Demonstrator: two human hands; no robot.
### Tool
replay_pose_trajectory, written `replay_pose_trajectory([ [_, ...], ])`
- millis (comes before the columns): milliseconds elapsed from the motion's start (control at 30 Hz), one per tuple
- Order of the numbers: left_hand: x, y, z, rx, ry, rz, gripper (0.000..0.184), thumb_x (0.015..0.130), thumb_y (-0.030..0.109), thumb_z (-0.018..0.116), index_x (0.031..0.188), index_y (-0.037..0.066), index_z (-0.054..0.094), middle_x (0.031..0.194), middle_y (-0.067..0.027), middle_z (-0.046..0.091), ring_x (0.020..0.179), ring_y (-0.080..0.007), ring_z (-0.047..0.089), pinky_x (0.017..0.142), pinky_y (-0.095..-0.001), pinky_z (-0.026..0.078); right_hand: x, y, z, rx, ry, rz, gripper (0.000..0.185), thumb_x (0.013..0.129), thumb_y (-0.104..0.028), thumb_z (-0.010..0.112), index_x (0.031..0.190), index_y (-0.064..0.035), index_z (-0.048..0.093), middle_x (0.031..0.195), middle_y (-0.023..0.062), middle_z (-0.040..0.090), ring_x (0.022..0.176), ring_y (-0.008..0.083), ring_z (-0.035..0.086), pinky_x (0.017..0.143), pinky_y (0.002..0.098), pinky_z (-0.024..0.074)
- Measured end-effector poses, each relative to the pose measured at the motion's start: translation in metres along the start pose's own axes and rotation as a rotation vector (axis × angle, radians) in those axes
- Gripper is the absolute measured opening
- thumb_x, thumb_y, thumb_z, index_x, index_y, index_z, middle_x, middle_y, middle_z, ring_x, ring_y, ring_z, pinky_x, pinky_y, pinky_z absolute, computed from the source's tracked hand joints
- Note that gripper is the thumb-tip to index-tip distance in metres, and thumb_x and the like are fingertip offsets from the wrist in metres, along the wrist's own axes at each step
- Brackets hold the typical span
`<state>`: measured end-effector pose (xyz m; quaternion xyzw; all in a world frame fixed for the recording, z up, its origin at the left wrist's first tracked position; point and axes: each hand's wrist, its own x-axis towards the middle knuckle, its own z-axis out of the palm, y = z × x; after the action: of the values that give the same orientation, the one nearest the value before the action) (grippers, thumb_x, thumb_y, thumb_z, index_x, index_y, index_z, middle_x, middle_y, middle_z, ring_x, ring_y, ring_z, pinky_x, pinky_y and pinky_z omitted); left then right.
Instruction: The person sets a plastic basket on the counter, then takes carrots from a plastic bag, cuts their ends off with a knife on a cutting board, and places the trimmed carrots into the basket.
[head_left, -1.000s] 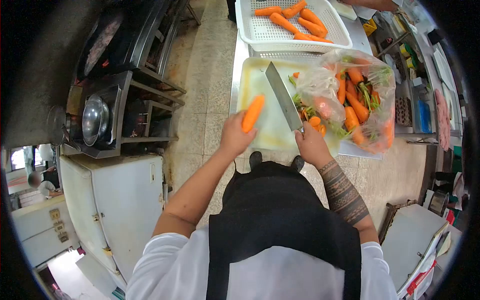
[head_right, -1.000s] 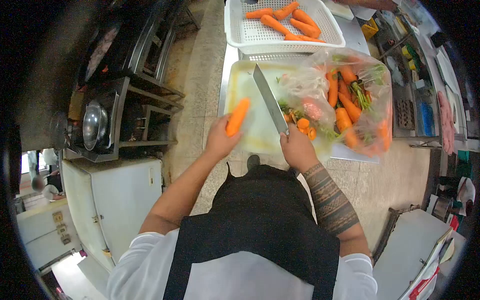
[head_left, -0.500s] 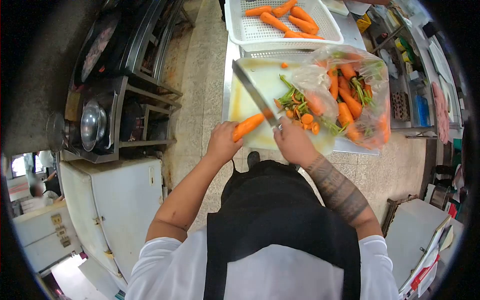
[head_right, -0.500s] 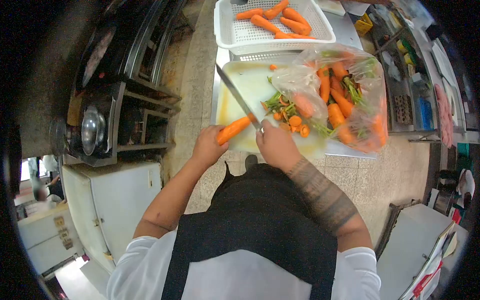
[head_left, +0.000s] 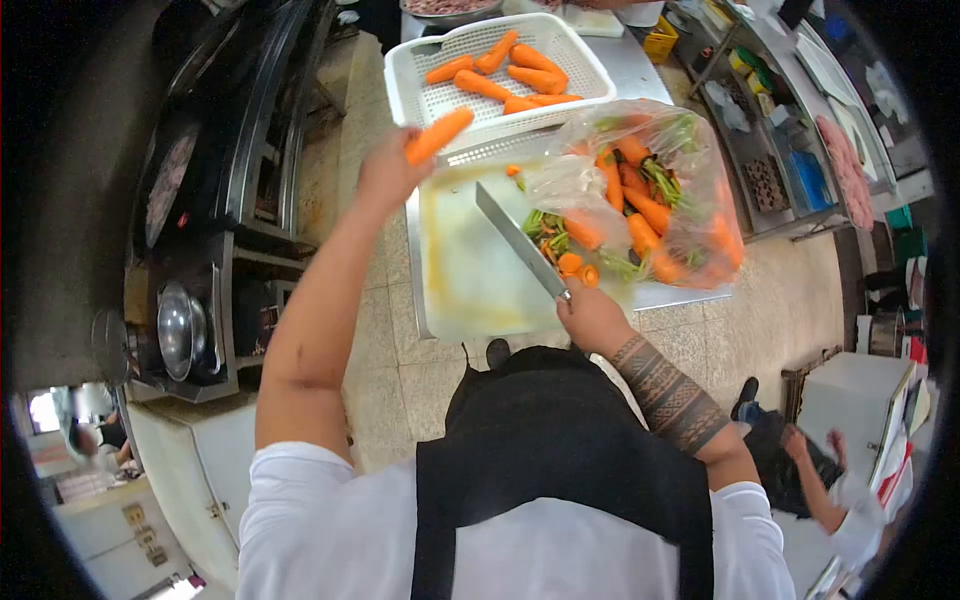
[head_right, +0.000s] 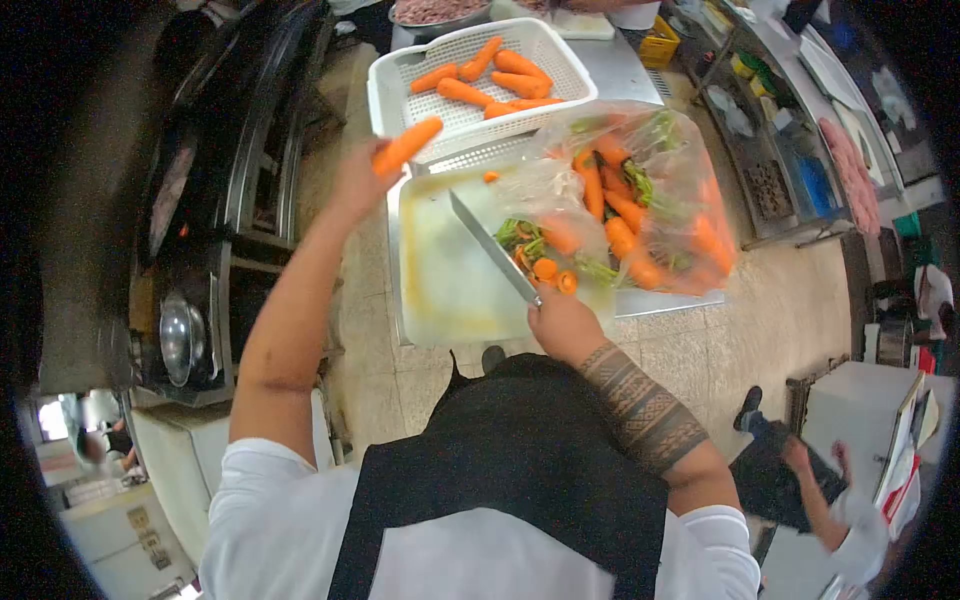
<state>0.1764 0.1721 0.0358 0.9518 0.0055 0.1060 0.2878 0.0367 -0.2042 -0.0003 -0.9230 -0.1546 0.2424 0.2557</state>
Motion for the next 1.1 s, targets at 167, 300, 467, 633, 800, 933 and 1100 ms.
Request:
replay_pose_trajectory([
  [167, 0.075, 0.086, 0.02, -0.232, 0.351, 0.205, 0.03, 0.088, 0.02, 0.078, 0.112, 0.003, 0.074, 0.109, -0.0152, 0.076, 0.103, -0.027, 0.072, 0.093, -0.037, 0.056, -0.004, 0.001, 0.012, -0.011, 0.041, -0.014, 0.03, 0.1, -0.026, 0.055, 0.115, 0.0, 0.058, 0.091, 0.0245, 0.072, 0.086, 0.044, 0.071, 0.078, 0.0562, 0.0557],
  [300, 0.03, 0.177, 0.079, -0.586, -0.027, 0.308, 0.022, 0.095, 0.017, 0.071, 0.112, 0.004, 0.075, 0.106, -0.012, 0.075, 0.102, -0.0251, 0.071, 0.094, -0.0384, 0.055, -0.001, 0.009, 0.016, 0.01, 0.043, -0.039, 0.032, 0.1, -0.026, 0.054, 0.115, 0.0015, 0.058, 0.089, 0.0242, 0.072, 0.085, 0.0432, 0.071, 0.077, 0.0558, 0.0559],
  [467, -0.01, 0.239, 0.153, -0.241, -0.437, 0.551, 0.02, 0.091, 0.011, 0.064, 0.104, 0.003, 0.076, 0.114, -0.0168, 0.074, 0.108, -0.0341, 0.07, 0.094, -0.0436, 0.056, -0.005, 0.002, 0.011, 0.012, 0.012, -0.05, 0.032, 0.099, -0.025, 0.055, 0.115, 0.0023, 0.057, 0.089, 0.0227, 0.073, 0.085, 0.0423, 0.072, 0.076, 0.0551, 0.0563],
  [633, 0.003, 0.239, 0.184, 0.321, -0.863, 0.517, 0.03, 0.092, 0.011, 0.06, 0.117, 0.013, 0.076, 0.109, -0.0158, 0.076, 0.104, -0.0349, 0.072, 0.087, -0.047, 0.057, -0.004, 0.005, 0.015, 0.012, 0.042, -0.074, 0.03, 0.099, -0.025, 0.057, 0.113, 0.0015, 0.058, 0.088, 0.0218, 0.073, 0.085, 0.0419, 0.072, 0.075, 0.0547, 0.0565],
  [800, -0.002, 0.238, 0.161, 0.615, -0.966, 0.707, 0.028, 0.092, 0.015, 0.062, 0.116, 0.016, 0.076, 0.107, -0.013, 0.077, 0.102, -0.0312, 0.074, 0.08, -0.0476, 0.06, -0.003, 0.017, 0.021, 0.031, 0.051, -0.118, 0.031, 0.1, -0.024, 0.058, 0.117, 0.0015, 0.056, 0.085, 0.0228, 0.071, 0.081, 0.0437, 0.071, 0.073, 0.055, 0.0554],
  [933, -0.027, 0.222, 0.178, 0.654, -0.951, 0.72, 0.024, 0.093, 0.02, 0.066, 0.113, 0.016, 0.077, 0.108, -0.0104, 0.076, 0.103, -0.0321, 0.074, 0.081, -0.0471, 0.061, -0.002, 0.017, 0.016, 0.062, 0.076, -0.178, 0.027, 0.098, -0.024, 0.059, 0.111, 0.0002, 0.058, 0.086, 0.022, 0.071, 0.081, 0.0421, 0.071, 0.073, 0.0538, 0.0562],
  [1100, -0.032, 0.218, 0.196, 0.708, -0.889, 0.758, 0.028, 0.088, 0.022, 0.07, 0.115, 0.014, 0.077, 0.114, -0.0073, 0.073, 0.111, -0.032, 0.069, 0.089, -0.0449, 0.059, 0.003, 0.027, 0.016, 0.062, 0.066, -0.26, 0.028, 0.097, -0.023, 0.059, 0.112, 0.0004, 0.059, 0.087, 0.0222, 0.072, 0.081, 0.042, 0.071, 0.073, 0.0541, 0.0562],
])
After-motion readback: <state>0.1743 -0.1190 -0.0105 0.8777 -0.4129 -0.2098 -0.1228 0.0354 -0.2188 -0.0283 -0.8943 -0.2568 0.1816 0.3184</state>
